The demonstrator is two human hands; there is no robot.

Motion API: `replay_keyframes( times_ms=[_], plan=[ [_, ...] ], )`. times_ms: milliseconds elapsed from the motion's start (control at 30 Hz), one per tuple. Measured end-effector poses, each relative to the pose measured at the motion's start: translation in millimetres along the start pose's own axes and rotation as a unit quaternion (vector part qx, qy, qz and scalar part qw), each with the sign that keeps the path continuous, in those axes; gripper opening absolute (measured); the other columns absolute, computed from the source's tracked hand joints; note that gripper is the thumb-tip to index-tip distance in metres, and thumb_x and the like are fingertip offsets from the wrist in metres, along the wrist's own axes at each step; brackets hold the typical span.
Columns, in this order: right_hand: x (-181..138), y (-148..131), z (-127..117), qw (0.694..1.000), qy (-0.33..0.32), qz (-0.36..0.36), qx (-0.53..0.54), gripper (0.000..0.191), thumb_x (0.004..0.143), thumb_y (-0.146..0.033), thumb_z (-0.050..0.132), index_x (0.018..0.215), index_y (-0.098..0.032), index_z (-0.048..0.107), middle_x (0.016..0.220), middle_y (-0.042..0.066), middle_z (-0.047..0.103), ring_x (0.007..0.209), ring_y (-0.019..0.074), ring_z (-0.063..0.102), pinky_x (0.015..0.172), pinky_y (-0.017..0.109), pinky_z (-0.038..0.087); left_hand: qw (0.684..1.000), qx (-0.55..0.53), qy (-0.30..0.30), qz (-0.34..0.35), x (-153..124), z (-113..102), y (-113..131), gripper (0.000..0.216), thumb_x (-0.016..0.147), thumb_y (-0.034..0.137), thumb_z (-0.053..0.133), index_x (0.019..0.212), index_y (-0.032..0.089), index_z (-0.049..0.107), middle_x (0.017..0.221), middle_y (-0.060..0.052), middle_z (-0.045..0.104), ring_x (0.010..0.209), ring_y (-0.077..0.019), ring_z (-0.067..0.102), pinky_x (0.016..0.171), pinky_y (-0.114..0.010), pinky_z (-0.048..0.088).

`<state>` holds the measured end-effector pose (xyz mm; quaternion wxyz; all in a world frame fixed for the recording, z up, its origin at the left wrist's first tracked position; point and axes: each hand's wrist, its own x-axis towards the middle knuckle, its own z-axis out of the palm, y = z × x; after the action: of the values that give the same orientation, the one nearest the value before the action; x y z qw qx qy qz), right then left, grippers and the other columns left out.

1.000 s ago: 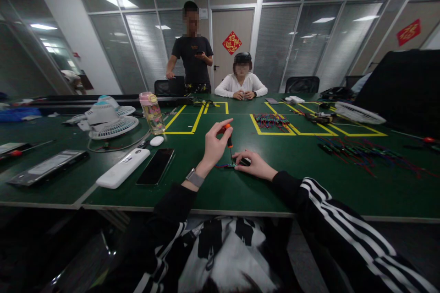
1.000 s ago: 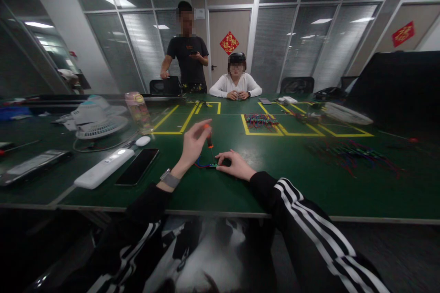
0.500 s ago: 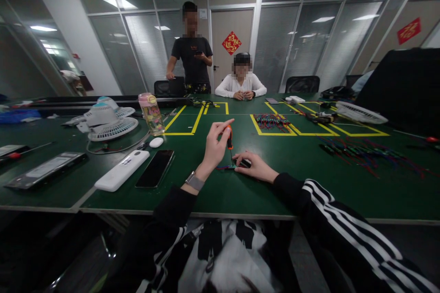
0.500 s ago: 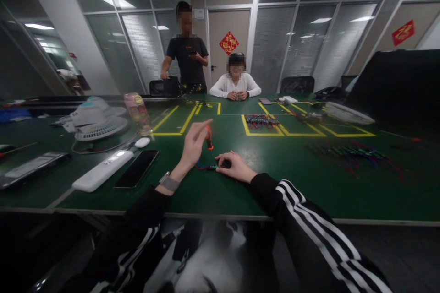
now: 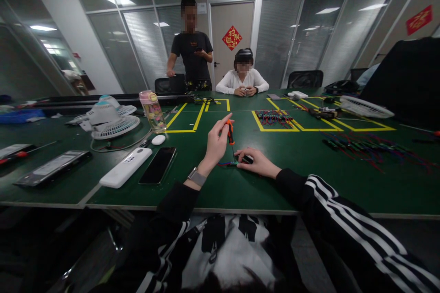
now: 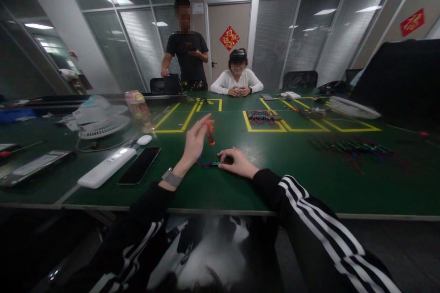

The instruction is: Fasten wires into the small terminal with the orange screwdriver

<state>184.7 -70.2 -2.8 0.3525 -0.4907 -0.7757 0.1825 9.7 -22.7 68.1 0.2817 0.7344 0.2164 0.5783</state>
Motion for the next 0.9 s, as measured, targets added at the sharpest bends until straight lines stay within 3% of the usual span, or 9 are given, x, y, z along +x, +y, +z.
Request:
replay_keyframes(
  times_ms=[233,333,500,667,900],
  plan=[
    [-0.3,-1.4,-1.2,1.0,-0.004,0.01,0.006,0.016,0.075,-0.035,0.07,0.077,-0.022,0.063,0.114,0.009,0.071,0.111,0.0287,0.063,0.111,0.061,0.022,0.999,0.021,0.032,0.018,0.7,-0.5,1.3,0.027,0.089,0.029,0.059,0.113,0.021,0.066,0.102,-0.006,0.065,0.09,-0.0148,0.062,0.082,-0.027,0.051],
    [-0.6,-1.8,-1.5,1.0,-0.006,0.009,0.005,0.015,0.075,-0.035,0.07,0.078,-0.021,0.064,0.114,0.009,0.071,0.111,0.0285,0.063,0.111,0.062,0.021,0.999,0.039,0.025,0.015,0.6,-1.3,2.0,0.026,0.093,0.03,0.052,0.114,0.022,0.065,0.106,-0.006,0.063,0.095,-0.0146,0.061,0.085,-0.026,0.05],
    [-0.7,-1.1,-1.2,1.0,-0.008,0.008,0.002,0.015,0.075,-0.034,0.07,0.08,-0.021,0.063,0.114,0.009,0.071,0.111,0.028,0.064,0.111,0.062,0.021,0.999,-0.036,-0.028,-0.019,1.2,0.1,0.4,0.034,0.097,0.027,0.043,0.127,0.02,0.056,0.115,-0.008,0.067,0.098,-0.0151,0.065,0.087,-0.028,0.05],
    [-0.2,2.3,-0.1,1.0,-0.004,0.006,-0.002,0.014,0.075,-0.033,0.07,0.078,-0.021,0.063,0.114,0.009,0.071,0.112,0.0285,0.063,0.11,0.061,0.023,0.999,-0.035,-0.003,-0.022,1.1,0.0,2.0,0.029,0.093,0.025,0.051,0.119,0.019,0.062,0.111,-0.008,0.069,0.097,-0.0158,0.065,0.087,-0.028,0.051],
    [0.0,3.3,0.1,1.0,-0.001,0.005,0.004,0.014,0.075,-0.033,0.071,0.078,-0.021,0.063,0.113,0.009,0.071,0.11,0.0285,0.064,0.111,0.062,0.022,0.999,-0.04,0.001,-0.036,0.8,-0.8,4.0,0.031,0.094,0.024,0.048,0.121,0.02,0.06,0.111,-0.008,0.069,0.097,-0.0156,0.065,0.089,-0.029,0.05]
  ],
)
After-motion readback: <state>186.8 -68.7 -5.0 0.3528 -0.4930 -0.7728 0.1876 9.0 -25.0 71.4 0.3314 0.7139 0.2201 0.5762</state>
